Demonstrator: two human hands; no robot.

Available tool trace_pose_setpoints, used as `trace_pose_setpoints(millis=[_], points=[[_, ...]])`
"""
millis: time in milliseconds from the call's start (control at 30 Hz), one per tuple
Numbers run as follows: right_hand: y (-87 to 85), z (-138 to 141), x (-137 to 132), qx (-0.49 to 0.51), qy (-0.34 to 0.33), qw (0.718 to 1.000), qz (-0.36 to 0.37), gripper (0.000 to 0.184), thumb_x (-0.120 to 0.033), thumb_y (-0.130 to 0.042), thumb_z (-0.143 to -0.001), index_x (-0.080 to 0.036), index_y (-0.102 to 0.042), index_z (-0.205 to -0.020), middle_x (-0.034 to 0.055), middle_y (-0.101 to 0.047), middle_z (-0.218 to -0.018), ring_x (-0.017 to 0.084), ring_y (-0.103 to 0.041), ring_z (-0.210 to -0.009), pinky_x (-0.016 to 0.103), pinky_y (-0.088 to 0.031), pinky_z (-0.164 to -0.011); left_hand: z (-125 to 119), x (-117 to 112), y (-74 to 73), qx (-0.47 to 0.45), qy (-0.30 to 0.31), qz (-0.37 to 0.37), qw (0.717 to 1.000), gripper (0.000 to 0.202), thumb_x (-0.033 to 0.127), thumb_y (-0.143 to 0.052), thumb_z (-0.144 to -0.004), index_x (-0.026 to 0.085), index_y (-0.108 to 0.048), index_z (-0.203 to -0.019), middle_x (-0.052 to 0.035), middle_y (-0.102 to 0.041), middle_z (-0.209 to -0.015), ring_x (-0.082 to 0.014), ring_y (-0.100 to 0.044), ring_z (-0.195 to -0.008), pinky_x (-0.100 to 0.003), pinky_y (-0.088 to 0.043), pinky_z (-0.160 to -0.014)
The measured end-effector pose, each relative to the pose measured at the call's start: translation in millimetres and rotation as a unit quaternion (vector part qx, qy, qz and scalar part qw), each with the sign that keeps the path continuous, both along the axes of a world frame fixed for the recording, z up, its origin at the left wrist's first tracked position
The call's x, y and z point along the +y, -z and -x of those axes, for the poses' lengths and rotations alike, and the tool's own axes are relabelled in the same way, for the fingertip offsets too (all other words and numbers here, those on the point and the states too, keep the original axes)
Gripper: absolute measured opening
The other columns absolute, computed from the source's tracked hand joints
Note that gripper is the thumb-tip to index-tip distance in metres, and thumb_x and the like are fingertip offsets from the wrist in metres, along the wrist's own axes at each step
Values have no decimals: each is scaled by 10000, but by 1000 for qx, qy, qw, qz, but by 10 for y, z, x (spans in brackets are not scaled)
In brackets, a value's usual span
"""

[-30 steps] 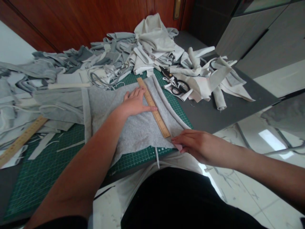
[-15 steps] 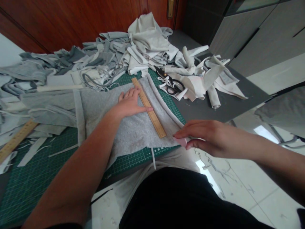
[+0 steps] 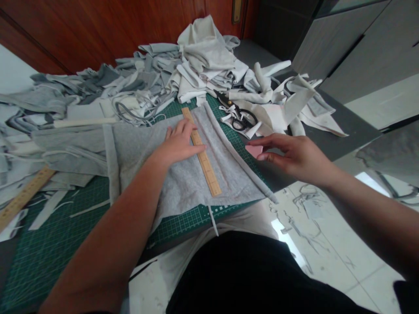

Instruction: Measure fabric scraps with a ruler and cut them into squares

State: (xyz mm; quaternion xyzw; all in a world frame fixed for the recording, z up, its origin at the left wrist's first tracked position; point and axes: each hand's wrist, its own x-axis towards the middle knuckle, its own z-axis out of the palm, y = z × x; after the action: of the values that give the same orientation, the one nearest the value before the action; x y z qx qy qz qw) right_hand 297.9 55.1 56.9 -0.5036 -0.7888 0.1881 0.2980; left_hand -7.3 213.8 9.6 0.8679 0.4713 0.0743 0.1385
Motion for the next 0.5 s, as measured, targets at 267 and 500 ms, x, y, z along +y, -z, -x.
trace_pose_setpoints(millis=[267, 500], points=[[57, -413, 35, 51, 236, 969, -54, 376, -378, -727, -895, -209, -747, -1231, 100, -782, -1096, 221, -733, -906, 373, -569, -840, 66, 69, 37, -29, 4, -31, 999, 433, 279, -634, -829, 186, -516, -1235, -139, -440, -1464, -313, -389, -1455, -468, -317, -1222], [363, -1282, -67, 43, 453, 882, -123, 388, -372, -743, -875, -204, -762, -1225, 146, -789, -1085, 242, -762, -968, 362, -573, -814, 11, -32, -9, -13, -20, -46, 999, 418, 266, -625, -845, 139, -528, -1231, -165, -446, -1457, -338, -382, -1446, -459, -318, -1220]])
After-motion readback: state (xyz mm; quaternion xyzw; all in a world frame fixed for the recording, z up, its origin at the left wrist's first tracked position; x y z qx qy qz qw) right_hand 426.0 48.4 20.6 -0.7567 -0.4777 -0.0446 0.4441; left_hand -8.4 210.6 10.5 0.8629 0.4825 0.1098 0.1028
